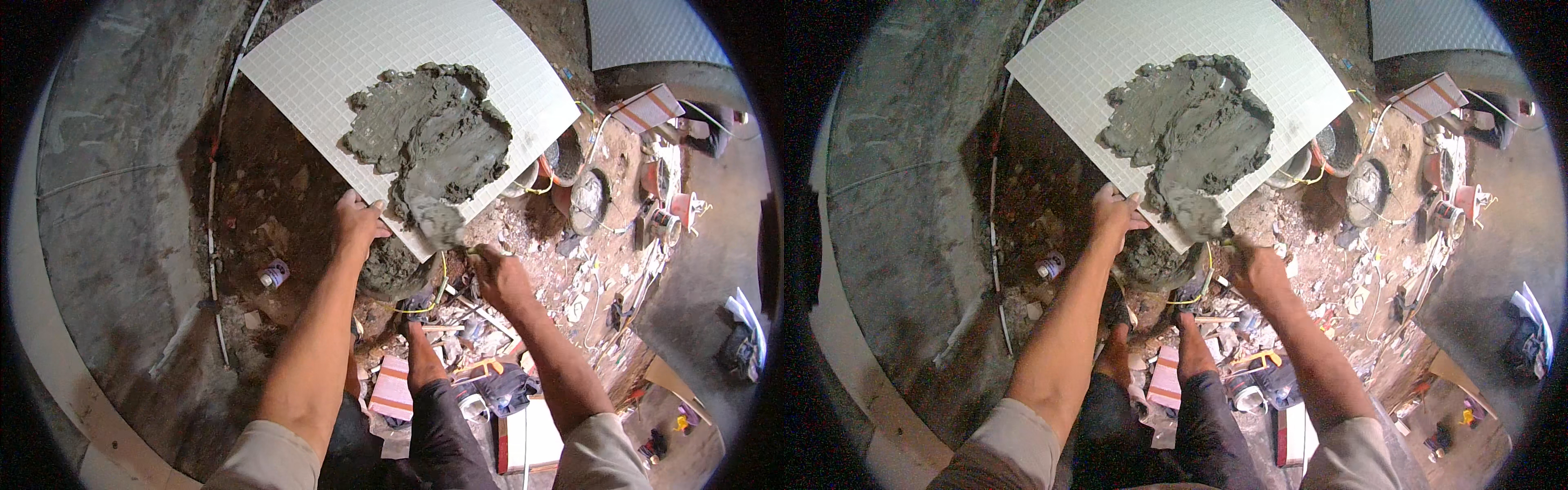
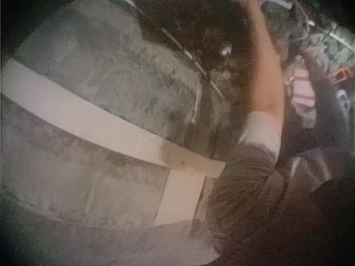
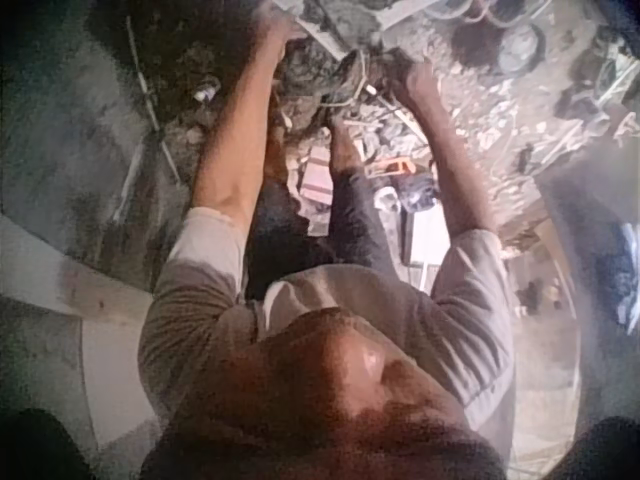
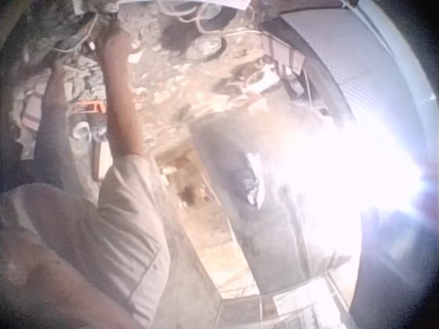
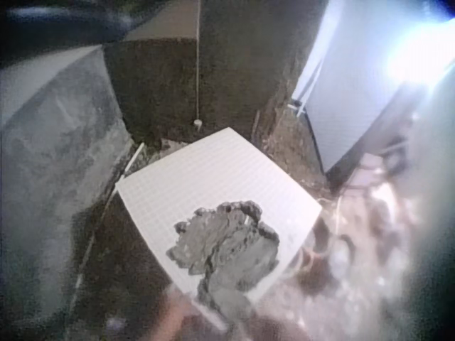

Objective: The person scoops cement from a bucket using a trowel and spreads it evenly across the back of a large white ceramic tile. The person works in a construction environment, handling the tile and adhesive to prepare it for installation.

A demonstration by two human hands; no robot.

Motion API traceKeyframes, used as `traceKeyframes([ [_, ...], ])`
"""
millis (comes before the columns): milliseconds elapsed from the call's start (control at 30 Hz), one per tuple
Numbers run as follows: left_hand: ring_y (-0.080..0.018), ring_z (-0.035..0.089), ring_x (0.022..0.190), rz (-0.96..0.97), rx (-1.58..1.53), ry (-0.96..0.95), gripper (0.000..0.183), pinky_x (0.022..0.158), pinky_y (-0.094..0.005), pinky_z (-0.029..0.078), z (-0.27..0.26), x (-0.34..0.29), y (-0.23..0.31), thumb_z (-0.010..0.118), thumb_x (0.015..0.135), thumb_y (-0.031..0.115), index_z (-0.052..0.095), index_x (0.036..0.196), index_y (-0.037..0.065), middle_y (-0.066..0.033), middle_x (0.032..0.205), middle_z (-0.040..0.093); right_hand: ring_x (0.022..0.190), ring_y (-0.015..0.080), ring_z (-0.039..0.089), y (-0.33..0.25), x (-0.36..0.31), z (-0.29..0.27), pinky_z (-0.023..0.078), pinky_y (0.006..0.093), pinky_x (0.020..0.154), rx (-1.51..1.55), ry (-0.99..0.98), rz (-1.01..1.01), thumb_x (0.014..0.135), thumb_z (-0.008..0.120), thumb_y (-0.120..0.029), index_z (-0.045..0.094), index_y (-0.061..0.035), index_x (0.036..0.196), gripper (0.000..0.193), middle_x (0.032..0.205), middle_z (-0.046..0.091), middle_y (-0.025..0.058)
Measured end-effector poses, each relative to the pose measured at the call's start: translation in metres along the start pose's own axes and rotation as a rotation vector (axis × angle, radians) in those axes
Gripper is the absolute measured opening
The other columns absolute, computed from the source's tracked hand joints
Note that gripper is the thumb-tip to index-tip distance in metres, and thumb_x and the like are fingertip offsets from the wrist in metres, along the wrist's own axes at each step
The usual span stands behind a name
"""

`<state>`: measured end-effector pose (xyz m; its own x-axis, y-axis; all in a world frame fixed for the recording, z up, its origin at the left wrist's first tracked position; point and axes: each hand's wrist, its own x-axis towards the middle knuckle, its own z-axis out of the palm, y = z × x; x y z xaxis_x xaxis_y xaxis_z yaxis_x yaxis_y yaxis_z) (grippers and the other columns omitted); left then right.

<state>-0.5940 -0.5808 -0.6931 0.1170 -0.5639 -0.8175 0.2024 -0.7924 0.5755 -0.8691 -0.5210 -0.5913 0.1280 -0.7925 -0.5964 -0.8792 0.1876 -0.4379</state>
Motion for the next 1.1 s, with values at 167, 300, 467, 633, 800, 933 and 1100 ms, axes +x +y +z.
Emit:
traceKeyframes([
  [167,-0.0244,0.071,0.069,0.033,-0.031,-0.001,0.031,0.057,-0.0403,0.065,-0.003,-0.002,-0.003,0.063,0.095,0.001,0.051,0.124,-0.002,-0.0185,0.102,0.069,0.083,0.0424,0.07,-0.012,-0.026,-0.008,0.056,0.0511,0.07,-0.024,0.155,-0.023,0.096,0.063,-0.029,0.065,-0.0141,0.118,0.027,0.096,0.071,0.0193],
  [300,-0.025,0.071,0.066,0.001,-0.045,0.031,0.029,0.051,-0.0385,0.063,-0.002,0.001,-0.005,0.064,0.094,-0.002,0.049,0.12,0.0,-0.0178,0.1,0.07,0.083,0.0385,0.069,-0.009,-0.01,-0.027,0.056,0.048,0.068,-0.292,0.206,-0.053,0.096,0.065,-0.031,0.065,-0.0147,0.121,0.031,0.095,0.068,0.0144],
  [467,-0.026,0.071,0.067,-0.001,0.012,0.026,0.03,0.058,-0.0431,0.065,0.0,0.003,-0.009,0.061,0.097,0.0,0.048,0.124,-0.002,-0.019,0.102,0.069,0.089,0.0379,0.07,0.032,0.028,-0.072,0.056,0.0472,0.073,-0.415,0.307,-0.161,0.094,0.067,-0.031,0.066,-0.0135,0.119,0.031,0.097,0.069,0.0132],
  [633,-0.0242,0.071,0.066,-0.001,0.022,0.046,0.025,0.055,-0.04,0.064,0.0,0.002,-0.008,0.061,0.097,-0.001,0.049,0.119,-0.002,-0.0185,0.1,0.069,0.089,0.0399,0.071,0.061,0.072,-0.096,0.056,0.0498,0.075,-0.316,0.332,-0.105,0.096,0.064,-0.031,0.068,-0.012,0.111,0.025,0.098,0.071,0.0157],
  [800,-0.0246,0.071,0.067,-0.015,0.034,0.057,0.026,0.054,-0.0396,0.064,0.011,-0.001,-0.002,0.06,0.096,-0.003,0.05,0.121,-0.003,-0.0191,0.103,0.069,0.089,0.0454,0.069,0.093,0.124,-0.107,0.055,0.0547,0.075,-0.152,0.399,0.132,0.099,0.06,-0.038,0.07,-0.0124,0.106,0.029,0.096,0.072,0.0239],
  [933,-0.0258,0.072,0.07,0.01,0.069,0.064,0.026,0.062,-0.043,0.065,0.003,-0.004,-0.002,0.058,0.098,0.001,0.052,0.123,-0.002,-0.018,0.105,0.069,0.05,0.0249,0.058,0.076,0.157,-0.104,0.047,0.0409,0.048,0.699,0.205,0.351,0.102,0.057,-0.039,0.067,-0.0029,0.088,0.04,0.064,0.061,0.0111],
  [1100,-0.0244,0.071,0.072,0.017,0.019,0.04,0.028,0.063,-0.0425,0.065,0.0,-0.006,-0.004,0.058,0.099,0.002,0.052,0.126,-0.001,-0.0159,0.106,0.07,0.046,0.0137,0.046,0.035,0.125,-0.072,0.034,0.0327,0.04,0.8,-0.064,0.33,0.105,0.053,-0.044,0.061,-0.0076,0.086,0.041,0.062,0.052,0.0016],
])
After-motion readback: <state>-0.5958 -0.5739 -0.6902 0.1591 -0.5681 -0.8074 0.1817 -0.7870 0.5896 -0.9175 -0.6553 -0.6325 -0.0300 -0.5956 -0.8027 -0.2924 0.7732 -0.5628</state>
